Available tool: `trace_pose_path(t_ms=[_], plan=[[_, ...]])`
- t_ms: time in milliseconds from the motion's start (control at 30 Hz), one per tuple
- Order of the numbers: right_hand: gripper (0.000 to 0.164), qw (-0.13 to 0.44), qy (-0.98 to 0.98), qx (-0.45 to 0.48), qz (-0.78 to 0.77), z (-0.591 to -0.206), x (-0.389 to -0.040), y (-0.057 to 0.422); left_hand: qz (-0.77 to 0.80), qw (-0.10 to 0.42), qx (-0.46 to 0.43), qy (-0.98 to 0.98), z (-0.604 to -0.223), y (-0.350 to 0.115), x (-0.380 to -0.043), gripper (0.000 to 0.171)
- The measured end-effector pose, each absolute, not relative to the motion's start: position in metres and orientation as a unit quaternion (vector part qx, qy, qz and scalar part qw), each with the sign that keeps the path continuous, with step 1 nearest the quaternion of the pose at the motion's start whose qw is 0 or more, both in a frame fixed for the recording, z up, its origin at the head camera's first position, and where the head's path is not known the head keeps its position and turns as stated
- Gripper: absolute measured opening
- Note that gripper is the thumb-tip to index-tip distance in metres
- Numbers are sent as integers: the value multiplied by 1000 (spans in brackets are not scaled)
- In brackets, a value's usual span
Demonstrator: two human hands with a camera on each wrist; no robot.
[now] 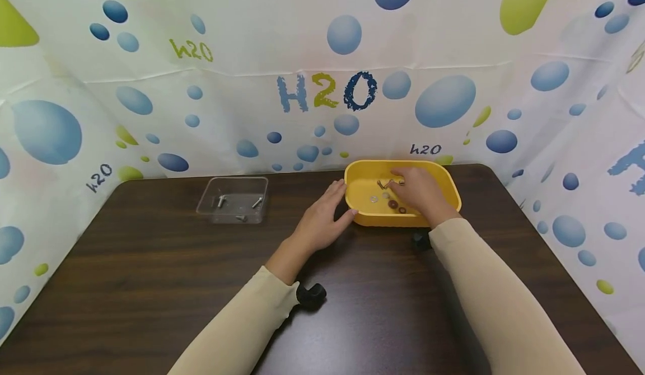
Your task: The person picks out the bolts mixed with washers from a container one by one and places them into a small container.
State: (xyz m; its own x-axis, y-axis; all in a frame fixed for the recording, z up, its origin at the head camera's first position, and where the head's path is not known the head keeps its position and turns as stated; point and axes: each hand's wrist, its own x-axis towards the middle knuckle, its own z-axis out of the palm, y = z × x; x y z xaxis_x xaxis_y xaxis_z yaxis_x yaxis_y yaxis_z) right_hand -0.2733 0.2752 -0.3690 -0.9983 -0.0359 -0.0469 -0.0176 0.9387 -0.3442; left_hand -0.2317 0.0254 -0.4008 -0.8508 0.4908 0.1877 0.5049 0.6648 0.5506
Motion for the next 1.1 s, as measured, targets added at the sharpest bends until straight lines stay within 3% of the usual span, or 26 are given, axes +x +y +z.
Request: trace_pose_path(t_ms=[333,600,933,1100], plan=[[45,43,985,-17,-169,-381,-282,278,-281,27,-270,-921,-407,34,-231,69],[27,43,984,-38,-166,-387,-285,276,-265,37,-272,-924,-410,35,-233,67],[46,75,984,-54,-153,-388,-284,273,-258,37,-272,-926,-409,34,-231,67],[43,79,983,-56,-157,-388,-285,272,-258,41,-274,-926,-409,34,-231,67]])
